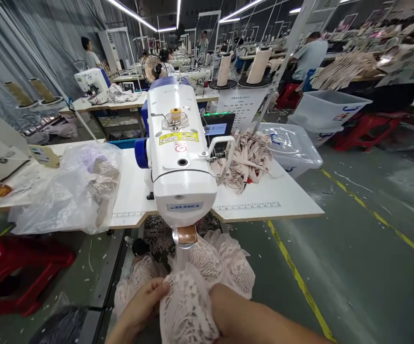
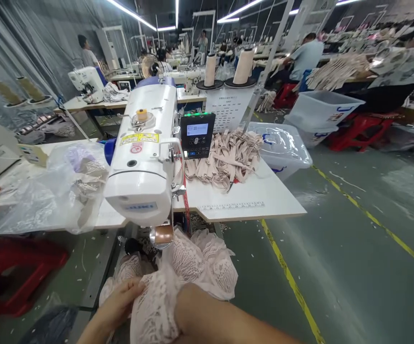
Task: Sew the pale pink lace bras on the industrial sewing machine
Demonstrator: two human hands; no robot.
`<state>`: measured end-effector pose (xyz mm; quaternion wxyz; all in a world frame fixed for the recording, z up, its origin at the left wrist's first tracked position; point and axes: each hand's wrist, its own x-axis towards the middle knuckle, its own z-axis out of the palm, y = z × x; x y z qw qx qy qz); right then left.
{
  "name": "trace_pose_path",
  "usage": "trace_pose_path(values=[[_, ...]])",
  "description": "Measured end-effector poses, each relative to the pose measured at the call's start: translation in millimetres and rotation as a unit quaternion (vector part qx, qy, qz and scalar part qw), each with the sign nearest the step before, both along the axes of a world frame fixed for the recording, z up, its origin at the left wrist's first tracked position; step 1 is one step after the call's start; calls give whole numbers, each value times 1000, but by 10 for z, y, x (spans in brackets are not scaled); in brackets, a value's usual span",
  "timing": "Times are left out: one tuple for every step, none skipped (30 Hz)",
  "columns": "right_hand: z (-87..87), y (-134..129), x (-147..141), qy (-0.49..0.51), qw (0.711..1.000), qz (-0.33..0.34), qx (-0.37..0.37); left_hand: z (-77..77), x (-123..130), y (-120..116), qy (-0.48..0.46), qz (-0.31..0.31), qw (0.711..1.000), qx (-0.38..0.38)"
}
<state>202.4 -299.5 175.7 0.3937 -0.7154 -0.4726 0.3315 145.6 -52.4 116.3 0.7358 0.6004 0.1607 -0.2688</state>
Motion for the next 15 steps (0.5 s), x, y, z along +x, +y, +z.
trace_pose_path(values=[[103, -137, 6, 12, 999, -30, -19, 6, 42, -92, 6, -1, 999, -39], [185, -265, 21, 18, 998, -50, -45, 29, 81, -188, -4, 1, 999, -51], [245, -382, 44, 20, 995, -54, -78, 69, 121, -280, -28, -5, 999, -41], [281, -487, 75, 18, 992, -43, -116, 126, 162, -366, -59, -24, 998, -14], [296, -575, 113, 8, 987, -33, -156, 194, 204, -445, -91, -50, 994, 22], [293, -644, 158, -8, 981, -36, -189, 269, 243, -517, -121, -77, 988, 59], [275, -691, 206, -29, 976, -59, -209, 344, 279, -583, -149, -105, 979, 93], [246, -714, 256, -51, 970, -102, -215, 414, 308, -644, -176, -135, 967, 122], [206, -712, 305, -67, 965, -150, -203, 478, 330, -700, -202, -163, 954, 147], [159, -689, 351, -71, 964, -187, -173, 532, 346, -750, -224, -187, 942, 166], [105, -646, 393, -55, 970, -200, -129, 577, 358, -791, -241, -207, 931, 181], [47, -589, 430, -21, 977, -194, -83, 614, 368, -820, -254, -222, 920, 201], [-12, -523, 463, 25, 982, -182, -40, 646, 381, -832, -263, -227, 910, 228], [-69, -453, 493, 69, 982, -174, -2, 675, 398, -826, -267, -220, 901, 263], [-117, -382, 523, 104, 978, -176, 27, 704, 423, -801, -265, -201, 894, 301]])
